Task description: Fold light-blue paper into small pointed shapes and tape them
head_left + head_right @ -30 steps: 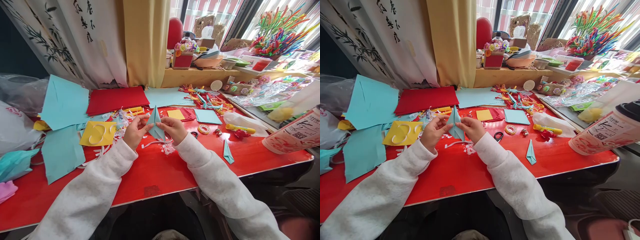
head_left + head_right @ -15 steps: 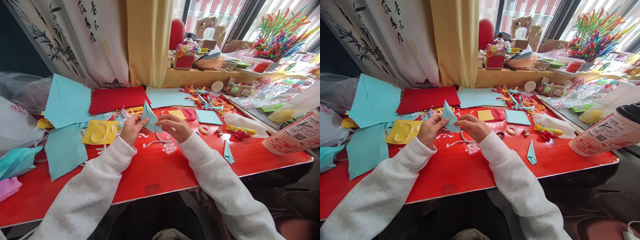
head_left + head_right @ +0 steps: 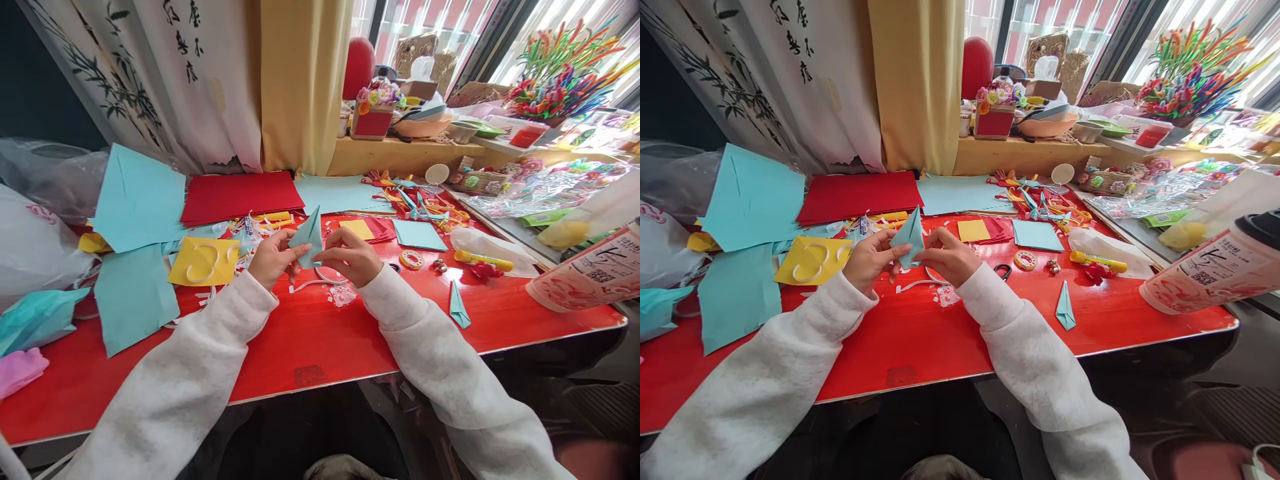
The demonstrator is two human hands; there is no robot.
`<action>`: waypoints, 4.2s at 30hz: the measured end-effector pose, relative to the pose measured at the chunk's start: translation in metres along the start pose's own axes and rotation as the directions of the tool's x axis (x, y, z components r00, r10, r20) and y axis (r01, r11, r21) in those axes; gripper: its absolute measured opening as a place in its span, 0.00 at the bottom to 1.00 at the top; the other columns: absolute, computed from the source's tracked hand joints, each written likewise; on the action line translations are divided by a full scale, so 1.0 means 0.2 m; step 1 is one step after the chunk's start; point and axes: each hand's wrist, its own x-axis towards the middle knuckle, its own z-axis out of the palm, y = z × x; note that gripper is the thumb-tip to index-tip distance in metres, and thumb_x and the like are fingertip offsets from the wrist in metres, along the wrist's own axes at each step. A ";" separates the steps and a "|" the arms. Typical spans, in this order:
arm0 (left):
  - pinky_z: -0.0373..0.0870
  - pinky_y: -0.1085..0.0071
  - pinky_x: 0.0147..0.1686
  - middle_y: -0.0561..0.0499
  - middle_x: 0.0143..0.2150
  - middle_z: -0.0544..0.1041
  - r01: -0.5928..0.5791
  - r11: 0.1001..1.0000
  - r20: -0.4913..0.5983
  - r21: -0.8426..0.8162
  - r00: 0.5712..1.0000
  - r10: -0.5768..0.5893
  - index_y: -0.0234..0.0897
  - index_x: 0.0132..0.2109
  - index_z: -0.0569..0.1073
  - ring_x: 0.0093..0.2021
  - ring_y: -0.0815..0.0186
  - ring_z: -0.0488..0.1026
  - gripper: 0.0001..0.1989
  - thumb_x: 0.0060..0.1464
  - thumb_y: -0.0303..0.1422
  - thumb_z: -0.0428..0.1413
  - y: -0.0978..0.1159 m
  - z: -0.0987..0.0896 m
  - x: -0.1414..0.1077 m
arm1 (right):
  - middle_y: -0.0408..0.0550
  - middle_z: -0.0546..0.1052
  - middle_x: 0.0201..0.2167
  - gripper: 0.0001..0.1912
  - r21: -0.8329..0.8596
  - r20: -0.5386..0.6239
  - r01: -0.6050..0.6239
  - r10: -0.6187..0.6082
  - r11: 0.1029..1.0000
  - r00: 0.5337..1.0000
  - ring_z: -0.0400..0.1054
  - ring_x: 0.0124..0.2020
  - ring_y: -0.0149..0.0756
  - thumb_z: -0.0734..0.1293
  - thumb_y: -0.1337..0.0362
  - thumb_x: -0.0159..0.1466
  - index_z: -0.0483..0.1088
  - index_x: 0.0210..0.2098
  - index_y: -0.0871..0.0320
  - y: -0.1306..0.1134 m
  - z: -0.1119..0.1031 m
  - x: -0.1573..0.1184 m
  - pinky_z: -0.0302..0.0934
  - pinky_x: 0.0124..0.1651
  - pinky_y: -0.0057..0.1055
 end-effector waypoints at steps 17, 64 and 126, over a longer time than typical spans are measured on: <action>0.69 0.74 0.21 0.51 0.32 0.73 -0.022 1.000 0.050 -0.019 0.998 0.023 0.38 0.50 0.63 0.26 0.70 0.69 0.28 0.39 0.35 0.58 -0.02 0.00 0.00 | 0.47 0.64 0.29 0.09 0.284 -0.032 -0.397 0.422 0.873 0.906 0.61 0.28 0.28 0.62 0.59 0.55 0.68 0.30 0.58 0.00 0.10 -0.03 0.62 0.27 0.28; 0.71 0.65 0.37 0.48 0.29 0.75 0.103 0.994 0.077 -0.030 0.992 -0.100 0.30 0.36 0.71 0.31 0.65 0.73 0.14 0.41 0.35 0.57 -0.05 0.03 0.00 | 0.43 0.65 0.23 0.13 0.373 -0.051 -0.575 0.635 0.728 0.771 0.61 0.20 0.25 0.63 0.56 0.53 0.65 0.24 0.61 0.00 0.15 -0.04 0.61 0.23 0.26; 0.64 0.74 0.27 0.52 0.27 0.71 -0.047 0.994 -0.111 0.103 0.992 0.059 0.32 0.30 0.70 0.27 0.70 0.66 0.14 0.39 0.39 0.57 -0.08 -0.01 0.03 | 0.44 0.73 0.22 0.18 0.621 0.483 -0.766 0.688 0.166 0.541 0.70 0.25 0.31 0.68 0.55 0.45 0.64 0.27 0.62 -0.05 0.12 0.01 0.67 0.29 0.28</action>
